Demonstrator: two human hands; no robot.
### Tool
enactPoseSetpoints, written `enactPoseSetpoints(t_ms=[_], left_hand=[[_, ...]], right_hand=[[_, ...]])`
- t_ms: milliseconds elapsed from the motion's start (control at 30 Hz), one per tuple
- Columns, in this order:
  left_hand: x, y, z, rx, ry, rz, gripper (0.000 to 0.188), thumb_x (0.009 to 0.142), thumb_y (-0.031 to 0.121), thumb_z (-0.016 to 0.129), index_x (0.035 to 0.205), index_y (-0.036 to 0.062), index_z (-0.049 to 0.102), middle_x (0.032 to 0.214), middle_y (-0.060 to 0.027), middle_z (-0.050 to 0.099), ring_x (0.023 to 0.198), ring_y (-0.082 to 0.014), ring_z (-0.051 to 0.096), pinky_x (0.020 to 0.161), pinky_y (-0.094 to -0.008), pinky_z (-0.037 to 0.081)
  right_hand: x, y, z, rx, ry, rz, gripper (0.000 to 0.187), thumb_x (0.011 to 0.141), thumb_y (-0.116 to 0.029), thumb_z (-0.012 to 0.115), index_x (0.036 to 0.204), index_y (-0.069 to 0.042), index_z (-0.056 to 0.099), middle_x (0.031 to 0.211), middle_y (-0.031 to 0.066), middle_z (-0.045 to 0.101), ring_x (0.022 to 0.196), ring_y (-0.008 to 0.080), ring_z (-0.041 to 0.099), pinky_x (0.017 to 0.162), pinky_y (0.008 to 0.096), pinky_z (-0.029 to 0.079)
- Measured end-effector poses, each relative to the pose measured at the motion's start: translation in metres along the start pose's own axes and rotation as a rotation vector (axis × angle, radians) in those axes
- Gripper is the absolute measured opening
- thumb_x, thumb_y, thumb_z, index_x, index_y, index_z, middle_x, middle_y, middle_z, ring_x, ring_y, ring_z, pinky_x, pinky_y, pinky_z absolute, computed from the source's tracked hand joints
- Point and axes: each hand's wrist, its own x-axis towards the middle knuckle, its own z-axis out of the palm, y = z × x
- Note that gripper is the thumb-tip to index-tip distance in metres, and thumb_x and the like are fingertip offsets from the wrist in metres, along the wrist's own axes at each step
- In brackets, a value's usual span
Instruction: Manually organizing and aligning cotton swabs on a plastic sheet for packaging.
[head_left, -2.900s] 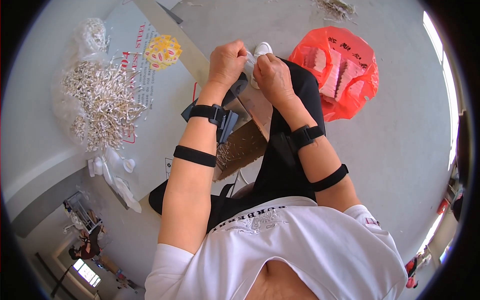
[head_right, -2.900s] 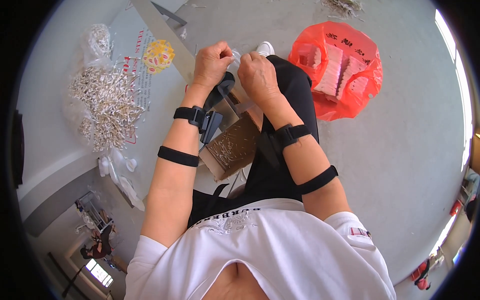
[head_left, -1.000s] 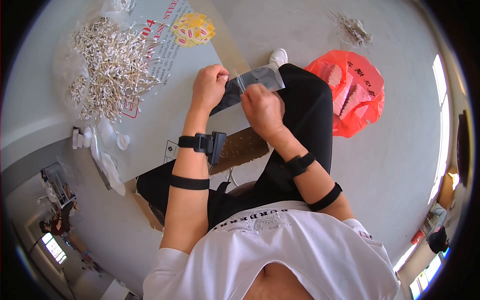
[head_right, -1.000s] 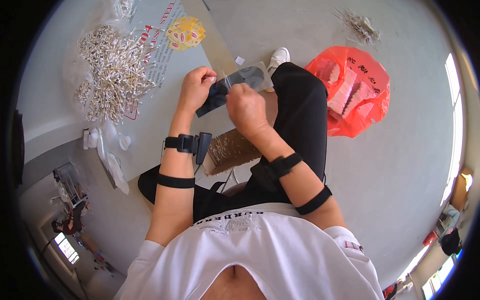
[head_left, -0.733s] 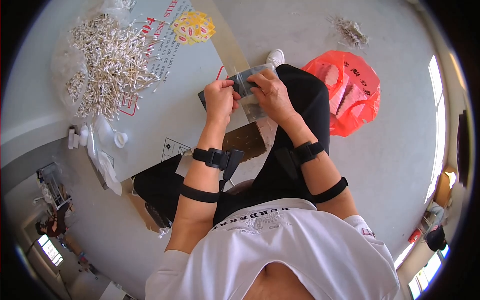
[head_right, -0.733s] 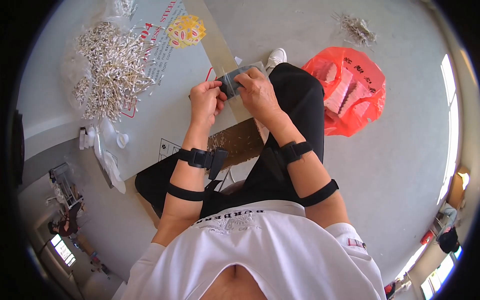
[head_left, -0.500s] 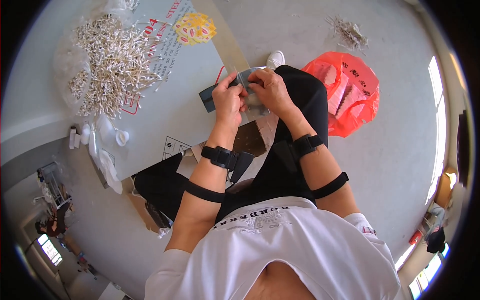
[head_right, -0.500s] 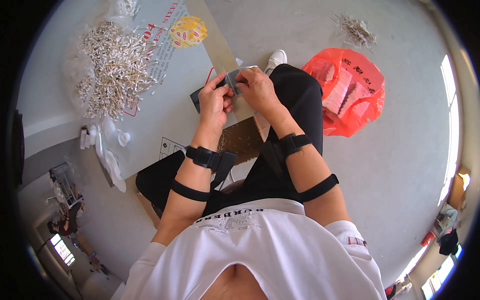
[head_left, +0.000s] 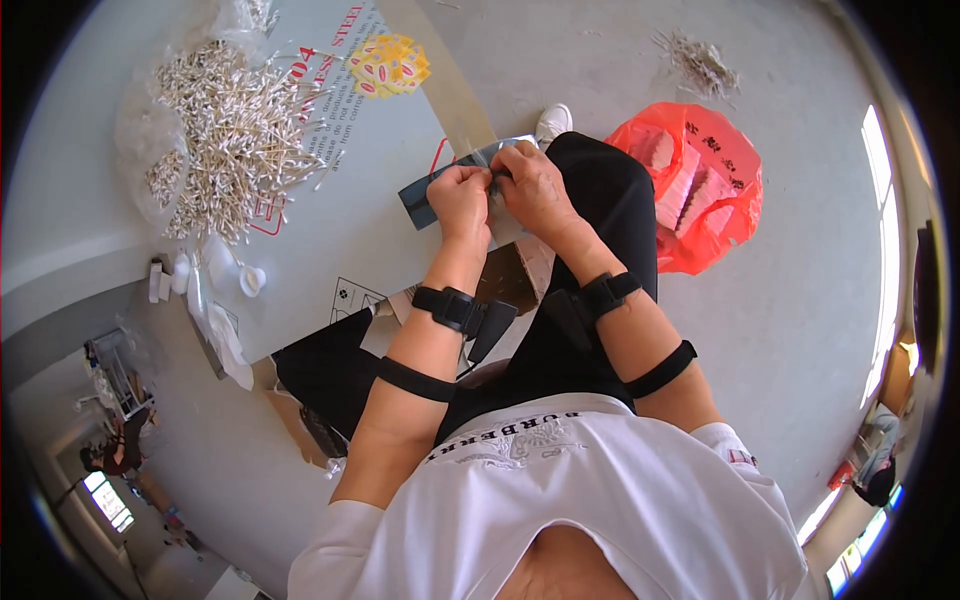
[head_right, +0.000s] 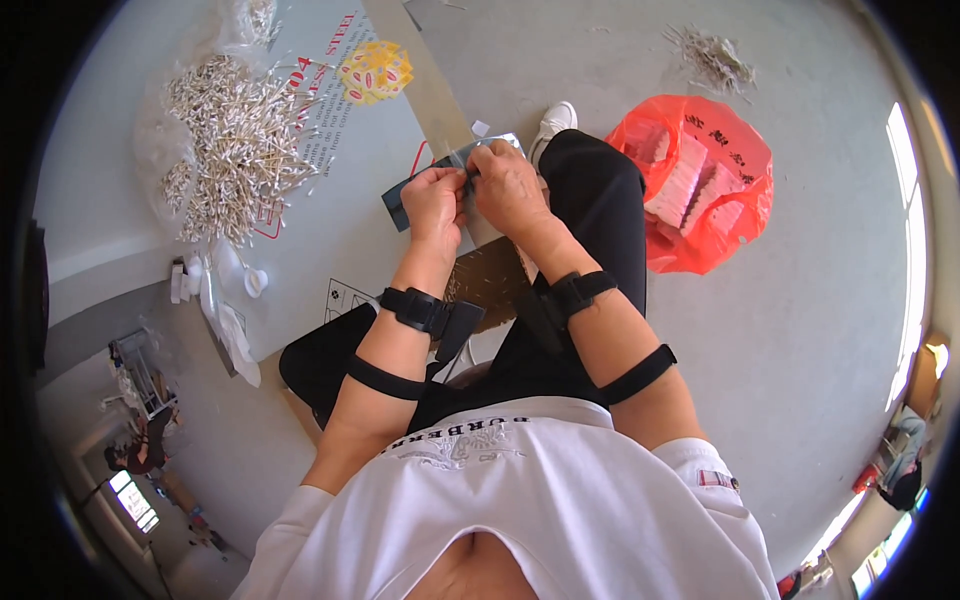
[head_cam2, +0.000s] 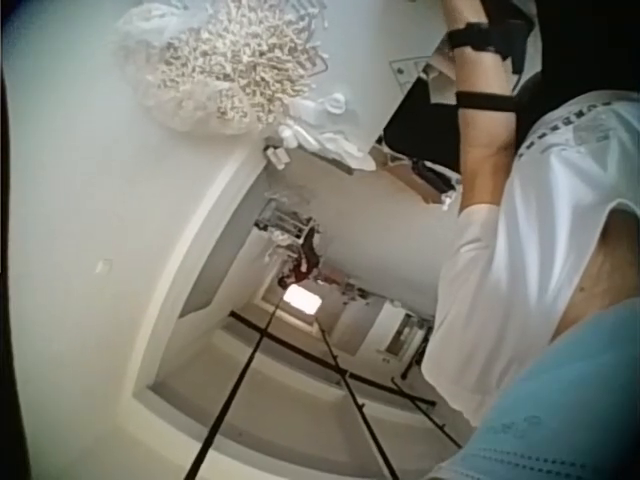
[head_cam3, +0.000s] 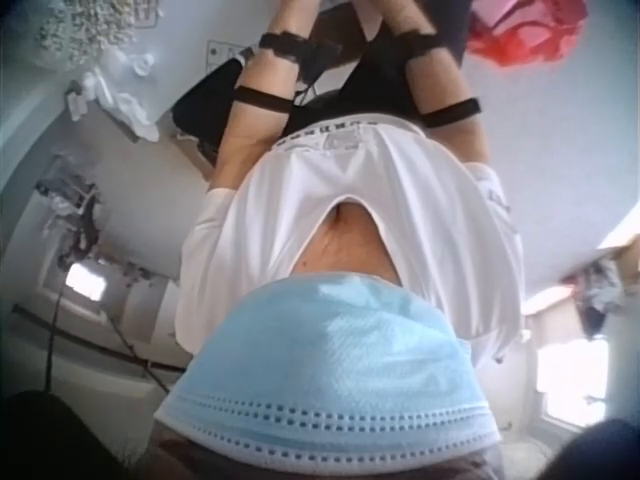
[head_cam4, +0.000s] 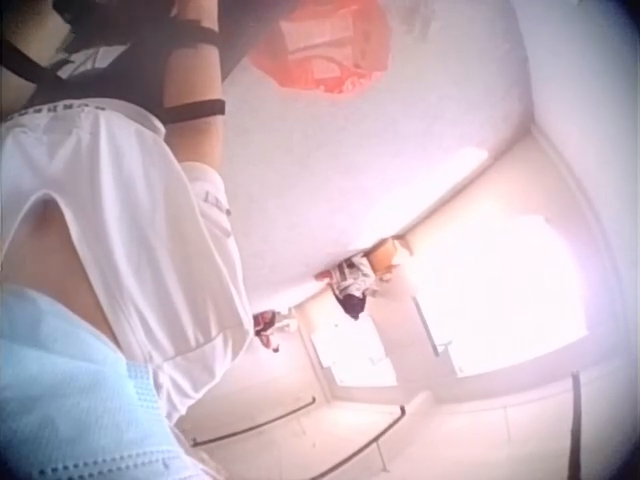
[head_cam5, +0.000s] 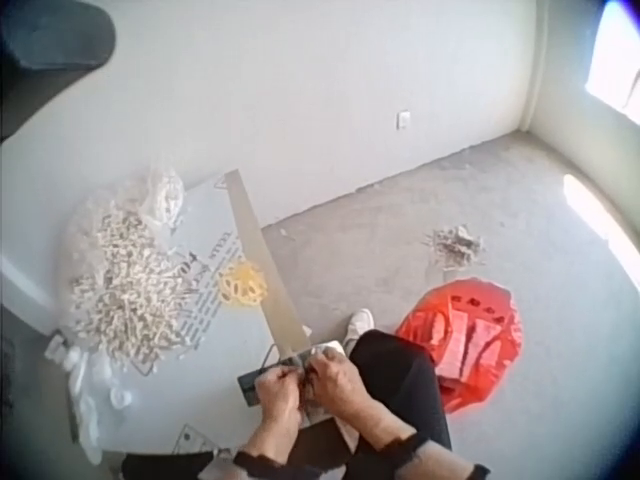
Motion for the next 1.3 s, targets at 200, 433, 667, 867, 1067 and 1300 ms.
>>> enactPoseSetpoints(t_ms=[200, 433, 667, 867, 1067, 1300], left_hand=[[0.016, -0.017, 0.0, 0.471, 0.179, 0.591, 0.008, 0.074, 0.002, 0.063, 0.07, -0.0046, 0.062, 0.067, -0.0147, 0.064, 0.06, -0.0224, 0.059, 0.061, -0.0341, 0.048], [0.028, -0.01, -0.001, 0.638, 0.117, 0.643, 0.01, 0.073, 0.007, 0.062, 0.071, -0.0027, 0.065, 0.068, -0.018, 0.065, 0.061, -0.0301, 0.062, 0.061, -0.0365, 0.049], [0.024, 0.001, 0.0, 0.381, 0.14, 0.421, 0.009, 0.072, 0.002, 0.067, 0.071, -0.0073, 0.065, 0.06, -0.0052, 0.059, 0.056, -0.0106, 0.051, 0.054, -0.0281, 0.044], [0.015, 0.009, 0.003, 0.163, 0.099, 0.321, 0.003, 0.072, -0.004, 0.064, 0.075, -0.006, 0.066, 0.063, -0.0041, 0.059, 0.051, -0.0094, 0.05, 0.048, -0.0233, 0.039], [0.011, 0.012, -0.002, 0.088, 0.036, 0.222, 0.01, 0.074, -0.006, 0.062, 0.082, -0.0035, 0.067, 0.063, -0.0022, 0.057, 0.046, -0.0083, 0.048, 0.037, -0.0229, 0.03], [-0.001, 0.015, -0.011, 0.191, -0.123, 0.125, 0.007, 0.08, 0.0, 0.059, 0.082, 0.0, 0.066, 0.061, 0.0002, 0.054, 0.046, -0.006, 0.047, 0.035, -0.0226, 0.023]], right_hand=[[-0.002, -0.002, -0.001, 0.025, 0.014, -0.015, 0.012, 0.072, -0.001, 0.062, 0.084, -0.004, 0.06, 0.087, 0.0175, 0.057, 0.089, 0.0376, 0.057, 0.076, 0.0443, 0.047], [-0.005, -0.002, 0.0, -0.064, 0.052, -0.026, 0.013, 0.071, -0.002, 0.064, 0.084, -0.005, 0.059, 0.087, 0.0172, 0.056, 0.088, 0.0374, 0.056, 0.076, 0.0439, 0.047], [-0.009, -0.002, -0.005, -0.062, 0.115, 0.11, 0.032, 0.066, -0.008, 0.071, 0.095, -0.006, 0.058, 0.097, 0.0163, 0.056, 0.093, 0.0359, 0.056, 0.077, 0.0428, 0.047], [-0.005, 0.018, 0.0, -0.013, 0.273, 0.377, 0.054, 0.065, -0.014, 0.08, 0.111, 0.0, 0.056, 0.105, 0.0153, 0.058, 0.091, 0.0255, 0.059, 0.077, 0.0346, 0.048], [0.0, 0.033, 0.0, 0.688, 0.218, 0.681, 0.01, 0.077, 0.002, 0.071, 0.078, 0.0, 0.06, 0.067, -0.0001, 0.057, 0.056, 0.0061, 0.049, 0.049, 0.0223, 0.037], [0.0, 0.04, 0.003, 0.678, 0.258, 0.634, 0.011, 0.077, 0.002, 0.069, 0.074, -0.001, 0.059, 0.064, -0.001, 0.054, 0.054, 0.0063, 0.045, 0.047, 0.0236, 0.033]])
